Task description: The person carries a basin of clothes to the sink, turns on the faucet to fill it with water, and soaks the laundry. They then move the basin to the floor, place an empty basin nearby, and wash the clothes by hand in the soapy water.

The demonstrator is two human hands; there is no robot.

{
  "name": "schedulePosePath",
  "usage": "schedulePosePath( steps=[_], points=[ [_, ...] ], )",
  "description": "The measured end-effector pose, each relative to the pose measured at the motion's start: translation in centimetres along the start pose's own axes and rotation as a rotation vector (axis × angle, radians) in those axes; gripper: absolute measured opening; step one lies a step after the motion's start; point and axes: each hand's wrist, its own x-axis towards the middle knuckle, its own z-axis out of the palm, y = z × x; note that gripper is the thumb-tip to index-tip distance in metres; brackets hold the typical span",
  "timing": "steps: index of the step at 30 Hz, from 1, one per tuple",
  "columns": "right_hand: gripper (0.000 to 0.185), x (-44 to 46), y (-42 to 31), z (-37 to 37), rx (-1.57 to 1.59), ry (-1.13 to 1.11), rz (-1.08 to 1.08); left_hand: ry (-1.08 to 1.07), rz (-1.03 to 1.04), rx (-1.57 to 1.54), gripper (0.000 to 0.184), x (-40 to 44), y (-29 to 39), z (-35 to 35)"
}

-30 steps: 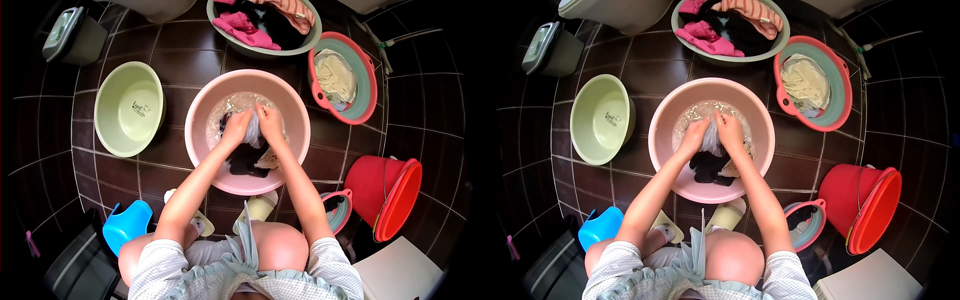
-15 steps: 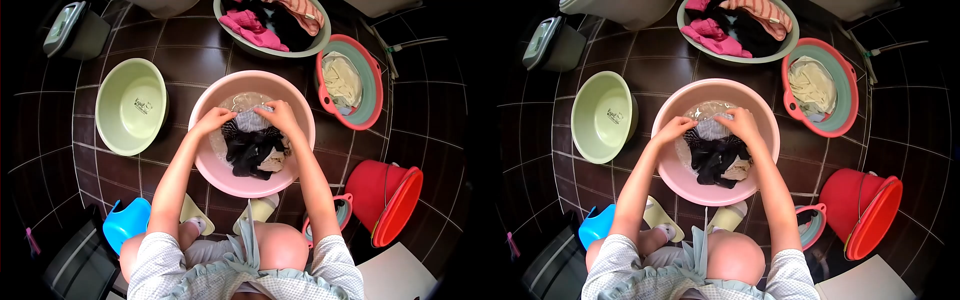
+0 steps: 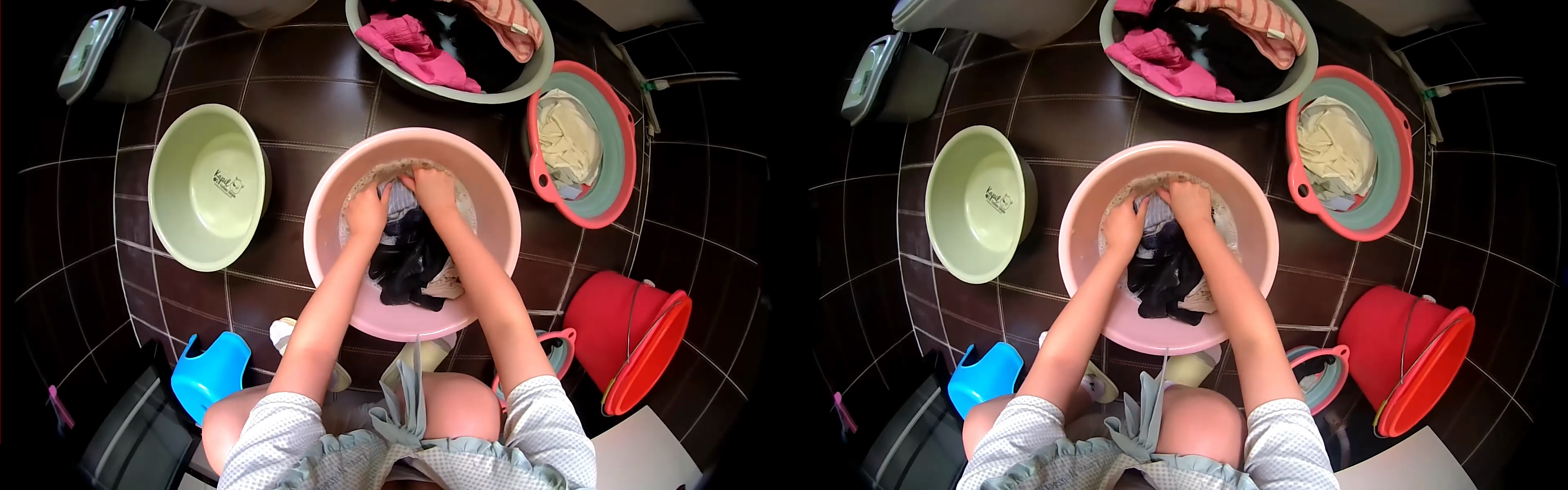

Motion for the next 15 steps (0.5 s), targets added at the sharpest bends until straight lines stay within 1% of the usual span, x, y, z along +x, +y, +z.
schedulePosePath(
  steps=[1,3,4,6,7,9,10,11,12,13,14,15],
  points=[
    [0.037,0.1,0.0,0.7,-0.006,-0.017,0.000,-0.046,-0.018,0.035,0.035,0.2,0.0,0.0],
    [0.034,0.3,0.1,1.5,-0.022,-0.045,0.002,-0.021,-0.006,0.002,0.034,0.3,-0.4,0.2],
    [0.033,0.3,0.4,1.6,0.034,-0.022,-0.009,-0.008,0.003,-0.017,0.033,0.4,-0.6,0.4],
    [0.032,0.5,0.8,1.5,0.144,0.032,-0.031,0.091,-0.017,-0.161,0.032,0.5,-0.7,0.7],
    [0.032,0.7,1.0,1.3,0.347,0.075,0.015,0.141,-0.027,-0.232,0.032,0.7,-0.9,0.6],
    [0.032,0.7,1.5,0.8,0.756,0.154,0.109,-0.047,-0.119,-0.694,0.033,1.2,-1.4,0.2],
    [0.032,0.5,1.4,-0.2,0.845,0.081,0.157,-0.143,-0.166,-0.926,0.034,1.3,-1.1,-0.5],
    [0.032,0.1,1.5,-1.4,0.931,0.008,0.201,-0.230,-0.205,-1.054,0.037,1.2,-0.6,-1.3],
    [0.032,-0.5,1.1,-3.1,1.015,-0.067,0.246,-0.234,-0.271,-1.114,0.037,0.8,0.7,-2.7],
    [0.030,-1.9,-0.3,-5.6,1.059,0.020,0.163,-0.241,-0.331,-1.177,0.037,0.1,2.5,-4.2],
    [0.032,-2.8,-1.4,-6.7,1.085,0.057,0.139,-0.250,-0.395,-1.235,0.037,-0.4,3.8,-5.4],
    [0.032,-3.6,-2.5,-8.2,1.067,0.025,0.139,-0.227,-0.366,-1.201,0.038,-0.9,4.7,-6.1]
  ],
)
